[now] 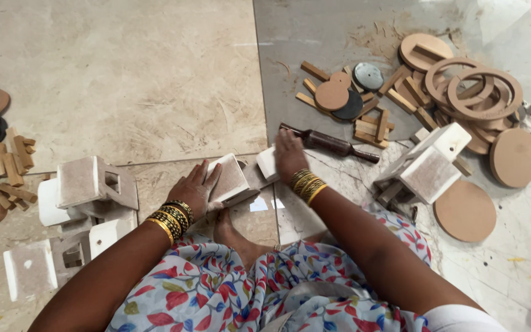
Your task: The person sits on the floor assembling small white wooden toy pieces, fitting parts together and pressing them into place by hand. They pick up individual wooden components from the floor, align them with partially built assemblies, and set completed pieces aside among scattered cut wooden shapes.
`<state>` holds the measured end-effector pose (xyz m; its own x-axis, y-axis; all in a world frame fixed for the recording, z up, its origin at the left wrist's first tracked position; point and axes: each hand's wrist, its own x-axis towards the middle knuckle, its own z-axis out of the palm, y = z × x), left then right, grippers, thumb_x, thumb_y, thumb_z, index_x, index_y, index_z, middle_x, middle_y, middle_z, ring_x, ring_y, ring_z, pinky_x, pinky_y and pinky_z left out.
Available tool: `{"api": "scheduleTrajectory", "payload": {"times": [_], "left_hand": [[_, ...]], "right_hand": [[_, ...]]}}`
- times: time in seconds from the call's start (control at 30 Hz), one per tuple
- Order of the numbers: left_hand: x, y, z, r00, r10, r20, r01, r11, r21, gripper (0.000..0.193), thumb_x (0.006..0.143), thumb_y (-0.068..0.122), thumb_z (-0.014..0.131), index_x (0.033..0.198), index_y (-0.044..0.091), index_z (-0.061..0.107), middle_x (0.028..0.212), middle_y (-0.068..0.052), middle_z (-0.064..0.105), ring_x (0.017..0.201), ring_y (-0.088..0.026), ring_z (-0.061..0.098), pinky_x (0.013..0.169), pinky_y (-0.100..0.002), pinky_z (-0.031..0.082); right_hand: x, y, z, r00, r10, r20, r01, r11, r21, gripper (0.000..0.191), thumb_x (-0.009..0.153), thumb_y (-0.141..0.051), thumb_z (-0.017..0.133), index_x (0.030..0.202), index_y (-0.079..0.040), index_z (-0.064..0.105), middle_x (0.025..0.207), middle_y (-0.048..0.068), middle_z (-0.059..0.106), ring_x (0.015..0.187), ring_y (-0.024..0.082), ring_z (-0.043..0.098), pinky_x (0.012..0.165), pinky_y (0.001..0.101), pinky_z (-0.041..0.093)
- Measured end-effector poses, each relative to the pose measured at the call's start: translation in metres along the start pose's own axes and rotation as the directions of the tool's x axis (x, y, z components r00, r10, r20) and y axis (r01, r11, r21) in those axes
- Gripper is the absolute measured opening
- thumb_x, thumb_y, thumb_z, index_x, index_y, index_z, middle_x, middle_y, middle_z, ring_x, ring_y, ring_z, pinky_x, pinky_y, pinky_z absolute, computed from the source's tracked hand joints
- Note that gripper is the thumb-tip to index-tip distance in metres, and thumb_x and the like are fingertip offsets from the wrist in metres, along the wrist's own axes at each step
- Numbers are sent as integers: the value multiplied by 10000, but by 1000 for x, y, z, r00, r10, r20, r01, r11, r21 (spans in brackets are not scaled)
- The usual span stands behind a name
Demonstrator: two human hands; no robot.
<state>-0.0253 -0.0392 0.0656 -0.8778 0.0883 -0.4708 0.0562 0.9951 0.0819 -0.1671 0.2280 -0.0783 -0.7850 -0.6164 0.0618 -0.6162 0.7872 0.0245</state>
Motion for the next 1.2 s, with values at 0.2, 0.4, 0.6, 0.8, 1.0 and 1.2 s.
{"api": "scheduleTrajectory", "payload": {"times": [0.2, 0.4, 0.6, 0.8, 1.0, 1.2], "left_hand": [[1, 0, 3, 1000, 4, -12, -5, 1000, -11, 1096, 815, 702, 665, 1631, 309, 48, 1713, -109, 29, 1568, -289, 140, 1214, -474, 293], [0, 1, 0, 1000, 7, -3, -7, 1000, -21, 1088, 823, 694, 668, 1631, 307, 50, 1712, -120, 20, 1568, -295, 138, 1210, -480, 291], [2, 1, 0, 1000, 5, -12, -5, 999, -39, 1079, 827, 684, 668, 1632, 314, 52, 1711, -109, 5, 1564, -294, 131, 1213, -483, 275], [2, -1, -1, 1000, -4, 6, 4, 1000, -22, 1077, 826, 707, 646, 1630, 332, 35, 1719, -97, -8, 1579, -279, 117, 1228, -477, 275], [4, 1, -1, 1000, -11, 15, 12, 999, -41, 1076, 841, 706, 635, 1637, 329, 17, 1715, -108, -11, 1574, -293, 112, 1227, -505, 254], [5, -1, 2, 1000, 6, -30, -6, 1000, -9, 1075, 832, 706, 636, 1629, 319, 27, 1716, -114, 22, 1570, -295, 142, 1210, -488, 290]], "right_hand": [[1, 3, -26, 978, -12, 210, -38, 971, 235, 565, 1105, -297, 342, 1611, -45, 325, 1645, 157, 358, 1547, 289, 338, 1318, 434, 247], [-3, -1, -35, 993, -83, 89, 66, 981, 182, 579, 1042, -264, 347, 1559, -19, 261, 1653, 179, 255, 1539, 308, 201, 1241, 485, 140], [1, 1, -9, 988, 101, 114, -115, 986, 122, 565, 1066, -213, 328, 1589, -13, 256, 1673, 209, 234, 1533, 306, 239, 1243, 461, 173], [-4, 3, -11, 959, -281, -20, 277, 928, 249, 546, 1066, -107, 325, 1607, -38, 289, 1677, 180, 279, 1544, 286, 305, 1271, 466, 194], [-4, -10, -20, 999, 2, 52, -26, 893, 449, 520, 1064, -132, 385, 1580, -81, 338, 1618, 162, 383, 1488, 310, 354, 1267, 473, 205], [10, -1, -5, 992, 33, -120, 19, 913, 407, 524, 1053, -134, 421, 1566, -50, 353, 1620, 162, 408, 1510, 346, 369, 1262, 499, 217]]}}
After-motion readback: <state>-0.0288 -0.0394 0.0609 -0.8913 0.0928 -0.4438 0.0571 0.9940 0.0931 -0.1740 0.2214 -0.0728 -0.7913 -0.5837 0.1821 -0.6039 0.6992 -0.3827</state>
